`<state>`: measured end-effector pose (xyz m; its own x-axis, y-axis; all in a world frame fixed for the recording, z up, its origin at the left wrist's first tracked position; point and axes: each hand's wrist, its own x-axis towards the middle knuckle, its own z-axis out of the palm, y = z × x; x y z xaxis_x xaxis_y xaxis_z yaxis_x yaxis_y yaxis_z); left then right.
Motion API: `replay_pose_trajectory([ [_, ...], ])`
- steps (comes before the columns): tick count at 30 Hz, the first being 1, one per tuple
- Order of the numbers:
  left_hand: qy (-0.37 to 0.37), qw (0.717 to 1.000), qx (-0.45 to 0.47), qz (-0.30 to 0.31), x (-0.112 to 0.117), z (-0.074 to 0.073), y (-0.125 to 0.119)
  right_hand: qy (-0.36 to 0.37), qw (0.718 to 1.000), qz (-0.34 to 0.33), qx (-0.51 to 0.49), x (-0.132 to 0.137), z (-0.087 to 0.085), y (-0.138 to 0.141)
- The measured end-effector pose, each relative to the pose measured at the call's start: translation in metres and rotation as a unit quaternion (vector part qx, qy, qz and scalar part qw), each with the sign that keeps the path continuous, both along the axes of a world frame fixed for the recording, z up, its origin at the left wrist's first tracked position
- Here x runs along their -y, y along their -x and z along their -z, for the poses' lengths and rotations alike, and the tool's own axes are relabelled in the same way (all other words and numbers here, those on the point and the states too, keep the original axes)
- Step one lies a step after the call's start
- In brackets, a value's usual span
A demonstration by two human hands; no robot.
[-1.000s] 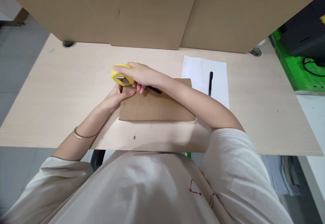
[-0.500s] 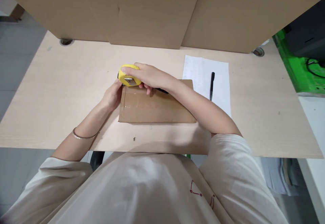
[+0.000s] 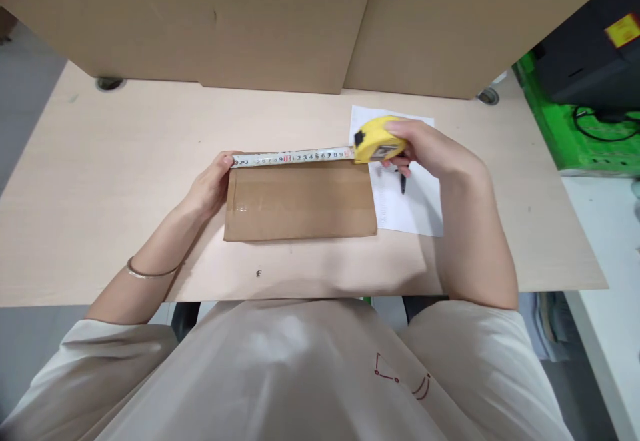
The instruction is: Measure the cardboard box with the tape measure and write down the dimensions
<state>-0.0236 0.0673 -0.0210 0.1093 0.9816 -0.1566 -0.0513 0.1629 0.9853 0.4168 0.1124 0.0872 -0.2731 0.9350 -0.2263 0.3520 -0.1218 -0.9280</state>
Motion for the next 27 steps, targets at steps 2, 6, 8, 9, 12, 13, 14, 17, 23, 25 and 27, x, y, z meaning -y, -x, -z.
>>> replay_pose_trajectory([
  [2, -0.006, 1.000, 0.001, 0.005, -0.002, 0.001, 0.001, 0.027, 0.999, 0.039, -0.009, 0.004, 0.012, -0.024],
  [6, -0.012, 1.000, -0.010, 0.017, -0.004, 0.000, 0.004, 0.024, 0.996, 0.083, -0.036, 0.013, 0.034, -0.033],
  [8, -0.011, 1.000, -0.008, 0.015, -0.004, -0.001, 0.004, 0.018, 0.995, 0.089, -0.046, 0.015, 0.041, -0.029],
  [9, -0.012, 1.000, -0.006, 0.014, -0.004, -0.002, 0.004, 0.022, 0.995, 0.090, -0.046, 0.016, 0.042, -0.026],
  [12, -0.020, 1.000, -0.009, 0.016, -0.004, -0.002, 0.004, 0.037, 0.994, 0.093, -0.041, 0.015, 0.040, -0.022],
  [13, -0.020, 1.000, -0.010, 0.016, -0.004, -0.001, 0.004, 0.039, 0.994, 0.090, -0.041, 0.014, 0.039, -0.022],
  [14, -0.020, 1.000, -0.011, 0.014, -0.004, -0.001, 0.004, 0.038, 0.995, 0.085, -0.042, 0.013, 0.038, -0.023],
  [17, -0.017, 1.000, -0.011, 0.007, -0.003, 0.000, 0.004, 0.038, 0.995, 0.076, -0.044, 0.011, 0.038, -0.025],
  [23, -0.008, 1.000, 0.003, 0.004, -0.002, -0.004, 0.003, 0.024, 0.998, 0.056, -0.028, 0.014, 0.035, -0.029],
  [25, -0.012, 1.000, 0.002, 0.011, -0.001, -0.006, 0.003, 0.000, 0.998, 0.061, -0.034, 0.019, 0.027, -0.026],
  [27, -0.022, 1.000, 0.000, 0.016, 0.001, -0.008, 0.003, -0.027, 0.998, 0.054, -0.033, 0.025, 0.015, -0.018],
])
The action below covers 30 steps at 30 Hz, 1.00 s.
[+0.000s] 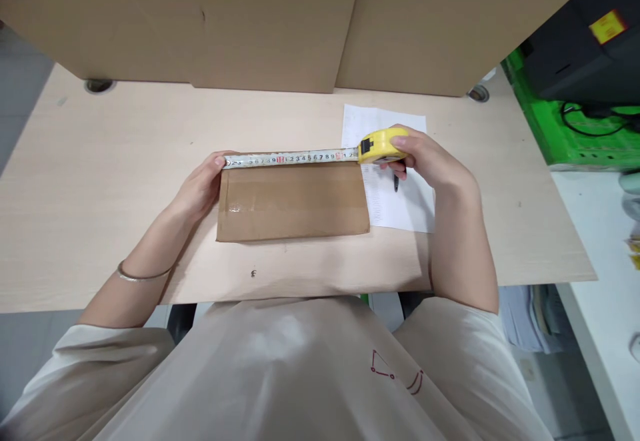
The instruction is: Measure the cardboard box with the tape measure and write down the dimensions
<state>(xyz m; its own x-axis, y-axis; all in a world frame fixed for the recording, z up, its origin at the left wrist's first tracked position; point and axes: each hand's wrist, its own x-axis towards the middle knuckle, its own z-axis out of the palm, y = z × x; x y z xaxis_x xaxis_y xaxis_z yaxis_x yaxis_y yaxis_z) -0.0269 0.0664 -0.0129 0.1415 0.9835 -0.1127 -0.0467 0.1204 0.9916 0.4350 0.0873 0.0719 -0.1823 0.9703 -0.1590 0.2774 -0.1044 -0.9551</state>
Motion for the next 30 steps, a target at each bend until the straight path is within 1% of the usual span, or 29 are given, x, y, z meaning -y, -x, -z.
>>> replay_pose_trajectory([
  [3, -0.007, 1.000, 0.004, 0.004, 0.001, -0.001, 0.000, -0.049, 0.998, -0.031, 0.035, 0.009, -0.019, 0.023],
  [5, -0.003, 1.000, 0.008, 0.006, 0.001, -0.001, 0.000, -0.086, 0.991, -0.064, 0.084, 0.016, -0.028, 0.044],
  [8, -0.007, 1.000, 0.008, 0.008, -0.001, 0.001, 0.003, -0.152, 0.967, -0.115, 0.170, 0.025, -0.032, 0.078],
  [11, -0.006, 1.000, 0.009, 0.023, -0.003, 0.001, 0.006, -0.219, 0.935, -0.158, 0.230, 0.028, -0.023, 0.106],
  [15, -0.004, 0.999, 0.001, 0.037, -0.004, 0.001, 0.009, -0.279, 0.896, -0.227, 0.258, 0.017, -0.004, 0.129],
  [17, -0.016, 0.999, -0.016, 0.037, -0.004, 0.002, 0.009, -0.304, 0.884, -0.249, 0.253, 0.009, 0.003, 0.138],
  [20, -0.045, 0.997, -0.036, 0.049, -0.006, 0.008, 0.011, -0.329, 0.873, -0.256, 0.252, 0.004, 0.011, 0.148],
  [23, -0.074, 0.994, -0.028, 0.075, -0.009, 0.015, 0.018, -0.331, 0.870, -0.251, 0.267, 0.008, 0.017, 0.155],
  [26, -0.082, 0.988, -0.044, 0.122, -0.012, 0.018, 0.027, -0.338, 0.870, -0.249, 0.260, 0.015, 0.019, 0.146],
  [28, -0.078, 0.984, -0.061, 0.147, -0.013, 0.017, 0.033, -0.339, 0.884, -0.222, 0.232, 0.015, 0.018, 0.125],
  [29, -0.074, 0.983, -0.066, 0.153, -0.013, 0.017, 0.035, -0.331, 0.898, -0.189, 0.222, 0.014, 0.017, 0.109],
  [30, -0.069, 0.983, -0.067, 0.157, -0.013, 0.016, 0.036, -0.313, 0.913, -0.141, 0.219, 0.012, 0.015, 0.090],
])
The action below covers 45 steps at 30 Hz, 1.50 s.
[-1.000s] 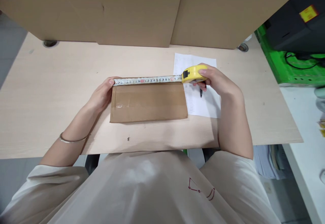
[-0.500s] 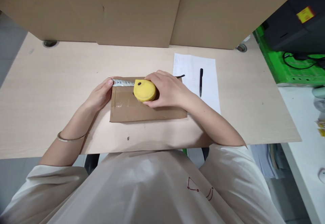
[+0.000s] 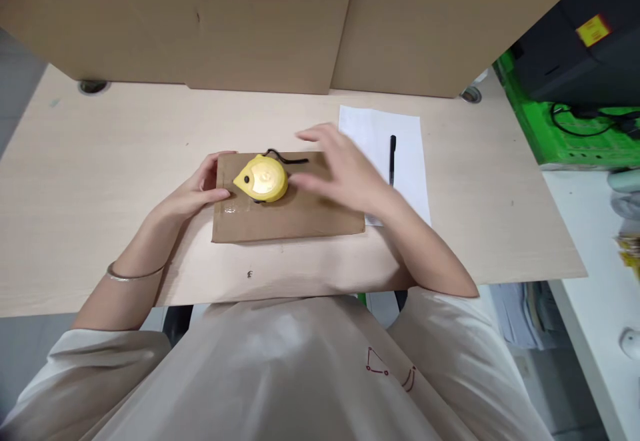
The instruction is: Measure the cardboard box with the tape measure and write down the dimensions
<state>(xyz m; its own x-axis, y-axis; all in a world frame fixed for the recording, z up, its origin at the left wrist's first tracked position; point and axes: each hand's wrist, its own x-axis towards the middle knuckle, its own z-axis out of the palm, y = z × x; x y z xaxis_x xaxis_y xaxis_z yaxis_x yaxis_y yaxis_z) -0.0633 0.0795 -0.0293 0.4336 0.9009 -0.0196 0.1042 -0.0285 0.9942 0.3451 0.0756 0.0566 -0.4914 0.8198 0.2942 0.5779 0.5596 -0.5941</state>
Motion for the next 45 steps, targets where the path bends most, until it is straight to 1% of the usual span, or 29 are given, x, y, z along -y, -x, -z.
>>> replay_pose_trajectory([
  [1, 0.005, 1.000, 0.000, 0.004, 0.000, 0.000, 0.001, 0.017, 0.998, 0.067, -0.004, -0.003, -0.001, -0.021],
  [2, 0.009, 1.000, 0.000, 0.007, 0.000, 0.000, 0.002, 0.039, 0.988, 0.150, 0.016, -0.006, -0.001, -0.042],
  [3, 0.010, 1.000, 0.000, 0.009, 0.000, 0.000, 0.002, 0.064, 0.967, 0.238, 0.061, -0.010, 0.001, -0.062],
  [4, 0.012, 1.000, 0.000, 0.010, 0.000, 0.000, 0.002, 0.096, 0.935, 0.315, 0.130, -0.012, 0.003, -0.080],
  [5, 0.013, 1.000, 0.000, 0.011, 0.000, 0.000, 0.001, 0.139, 0.899, 0.366, 0.199, -0.014, 0.007, -0.095],
  [6, 0.015, 1.000, 0.000, 0.011, 0.000, 0.000, 0.001, 0.182, 0.863, 0.396, 0.254, -0.015, 0.012, -0.107],
  [7, 0.017, 1.000, -0.002, 0.011, 0.000, -0.002, 0.001, 0.221, 0.837, 0.405, 0.294, -0.015, 0.017, -0.115],
  [8, 0.018, 1.000, -0.005, 0.012, 0.000, -0.003, 0.000, 0.253, 0.825, 0.398, 0.311, -0.014, 0.023, -0.121],
  [9, 0.021, 1.000, -0.008, 0.014, 0.001, -0.005, -0.001, 0.274, 0.827, 0.381, 0.309, -0.011, 0.027, -0.125],
  [10, 0.023, 1.000, -0.011, 0.014, 0.001, -0.008, -0.001, 0.284, 0.839, 0.360, 0.293, -0.009, 0.031, -0.128],
  [12, 0.031, 0.999, -0.016, 0.015, 0.002, -0.013, -0.003, 0.283, 0.870, 0.322, 0.243, -0.004, 0.037, -0.132],
  [14, 0.041, 0.999, -0.018, 0.013, 0.003, -0.016, -0.004, 0.284, 0.902, 0.303, 0.118, -0.001, 0.041, -0.137],
  [15, 0.047, 0.999, -0.018, 0.012, 0.003, -0.017, -0.004, 0.288, 0.910, 0.296, 0.036, 0.000, 0.043, -0.139],
  [17, 0.056, 0.998, -0.018, 0.012, 0.003, -0.018, -0.005, 0.294, 0.906, 0.284, -0.110, 0.000, 0.048, -0.143],
  [18, 0.059, 0.998, -0.019, 0.012, 0.003, -0.018, -0.005, 0.295, 0.900, 0.279, -0.156, 0.000, 0.050, -0.143],
  [19, 0.060, 0.998, -0.020, 0.012, 0.003, -0.018, -0.005, 0.295, 0.898, 0.275, -0.176, 0.000, 0.053, -0.142],
  [22, 0.055, 0.998, -0.023, 0.013, 0.003, -0.018, -0.004, 0.289, 0.898, 0.256, -0.213, 0.000, 0.061, -0.135],
  [25, 0.049, 0.998, -0.025, 0.011, 0.003, -0.019, -0.005, 0.294, 0.897, 0.239, -0.228, -0.001, 0.066, -0.129],
  [32, 0.048, 0.998, -0.031, 0.015, 0.004, -0.018, -0.006, 0.276, 0.902, 0.257, -0.208, -0.001, 0.069, -0.128],
  [36, 0.046, 0.998, -0.038, 0.016, 0.004, -0.018, -0.006, 0.280, 0.903, 0.264, -0.189, 0.001, 0.068, -0.126],
  [41, 0.047, 0.998, -0.039, 0.013, 0.005, -0.020, -0.007, 0.291, 0.900, 0.271, -0.179, 0.003, 0.063, -0.120],
  [45, 0.046, 0.998, -0.034, 0.014, 0.005, -0.019, -0.006, 0.288, 0.902, 0.270, -0.175, 0.004, 0.060, -0.117],
])
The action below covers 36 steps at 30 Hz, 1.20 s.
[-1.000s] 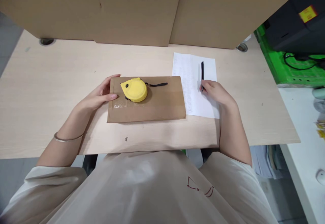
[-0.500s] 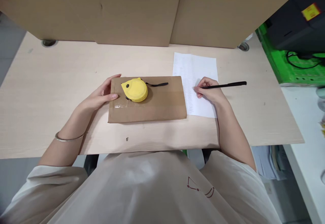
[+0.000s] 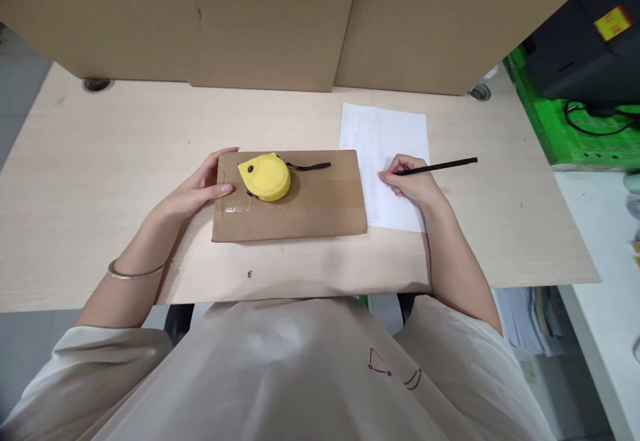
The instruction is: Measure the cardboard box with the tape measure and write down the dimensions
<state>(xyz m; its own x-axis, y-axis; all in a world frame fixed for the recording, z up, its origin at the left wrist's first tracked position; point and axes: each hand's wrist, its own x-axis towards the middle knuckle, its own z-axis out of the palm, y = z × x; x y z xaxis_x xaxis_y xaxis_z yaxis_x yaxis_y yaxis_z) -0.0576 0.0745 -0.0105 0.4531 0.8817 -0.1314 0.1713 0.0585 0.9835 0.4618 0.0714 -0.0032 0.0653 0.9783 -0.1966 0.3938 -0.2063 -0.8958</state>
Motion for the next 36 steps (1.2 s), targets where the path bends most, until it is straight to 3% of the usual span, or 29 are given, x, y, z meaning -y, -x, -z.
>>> replay_pose_trajectory([
  [36, -0.010, 1.000, -0.004, 0.000, 0.0013, 0.0030, 0.0022, 0.002, 0.999, 0.027, 0.038, 0.0035, -0.0071, 0.0061],
])
